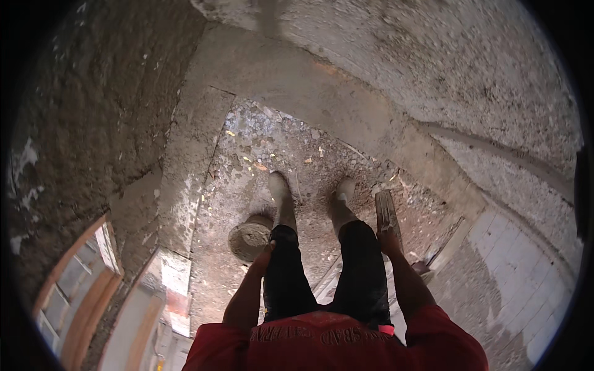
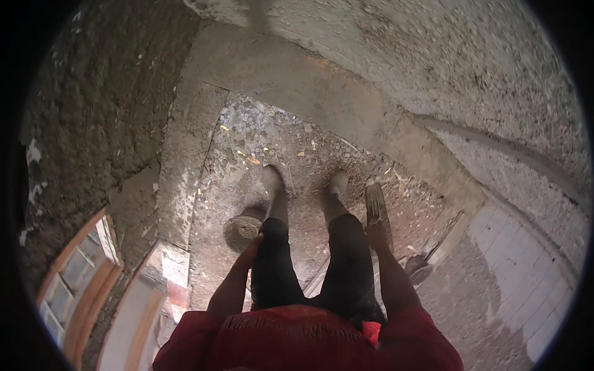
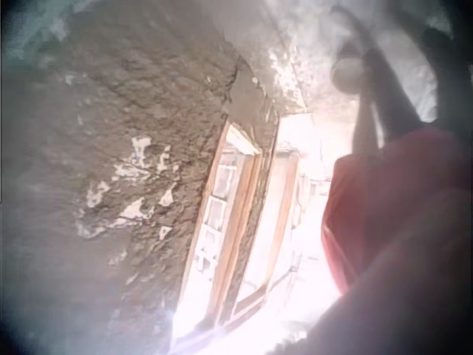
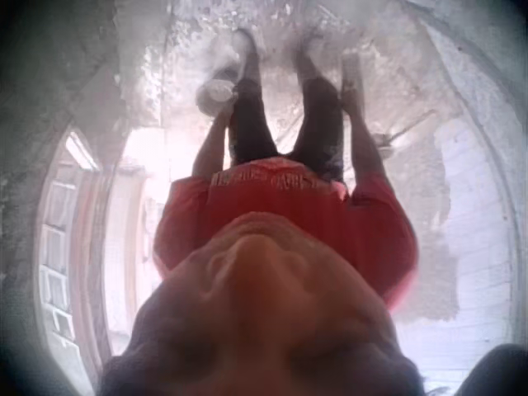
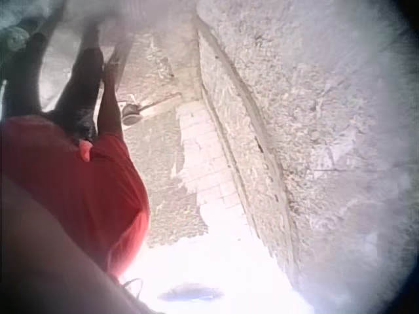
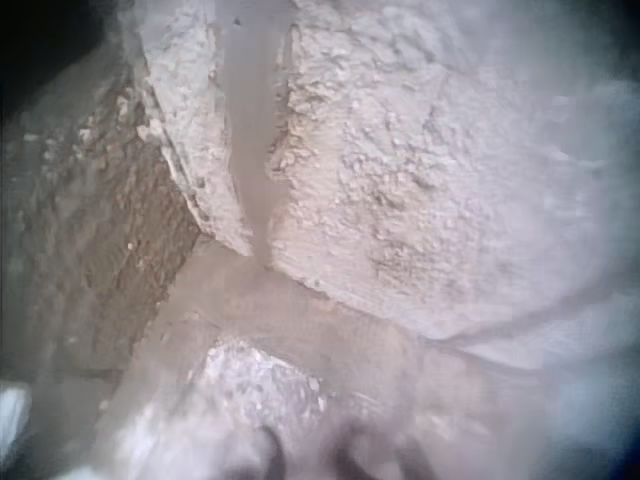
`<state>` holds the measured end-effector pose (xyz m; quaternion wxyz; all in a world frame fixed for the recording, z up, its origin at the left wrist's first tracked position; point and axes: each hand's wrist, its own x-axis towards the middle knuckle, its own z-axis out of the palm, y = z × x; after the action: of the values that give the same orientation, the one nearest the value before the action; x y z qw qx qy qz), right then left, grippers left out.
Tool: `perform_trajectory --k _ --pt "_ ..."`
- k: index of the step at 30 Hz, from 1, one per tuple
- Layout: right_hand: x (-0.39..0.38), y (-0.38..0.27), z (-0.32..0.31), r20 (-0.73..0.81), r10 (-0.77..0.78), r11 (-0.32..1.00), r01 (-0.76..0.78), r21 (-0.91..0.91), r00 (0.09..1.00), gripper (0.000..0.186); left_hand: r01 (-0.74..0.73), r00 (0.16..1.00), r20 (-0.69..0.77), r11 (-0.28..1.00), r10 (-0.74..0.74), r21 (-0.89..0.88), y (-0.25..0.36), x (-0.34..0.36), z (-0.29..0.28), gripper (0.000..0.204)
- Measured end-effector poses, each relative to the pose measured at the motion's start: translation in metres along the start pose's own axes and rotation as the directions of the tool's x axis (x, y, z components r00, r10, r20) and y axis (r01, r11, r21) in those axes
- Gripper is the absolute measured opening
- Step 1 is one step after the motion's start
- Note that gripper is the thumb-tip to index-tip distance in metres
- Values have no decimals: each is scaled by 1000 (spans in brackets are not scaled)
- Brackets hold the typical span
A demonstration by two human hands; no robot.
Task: The person applies mortar to the base of a concrete wall using a trowel and scoops more mortar from a plastic bucket while kneeling on the floor.
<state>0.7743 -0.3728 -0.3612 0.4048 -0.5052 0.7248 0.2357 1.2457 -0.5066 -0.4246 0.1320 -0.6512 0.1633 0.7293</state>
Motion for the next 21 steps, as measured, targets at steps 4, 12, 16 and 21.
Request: perform_trajectory --k 4,12,16,21 --pt "4 -78 3 -128 192 920 -133 368 973 21 -266 900 -1 552 435 790 38 -73 11 68" --pt "143 -73 85 82 743 248 -387 888 665 62 -603 769 435 305 469 737 158 -54 107 29" --pt "275 -28 150 73 877 105 -338 935 474 63 -640 752 552 198 362 742 156 46 105 29" --pt "405 76 208 -10 976 118 -492 863 216 69 -581 813 582 -55 -6 812 166 138 77 32"
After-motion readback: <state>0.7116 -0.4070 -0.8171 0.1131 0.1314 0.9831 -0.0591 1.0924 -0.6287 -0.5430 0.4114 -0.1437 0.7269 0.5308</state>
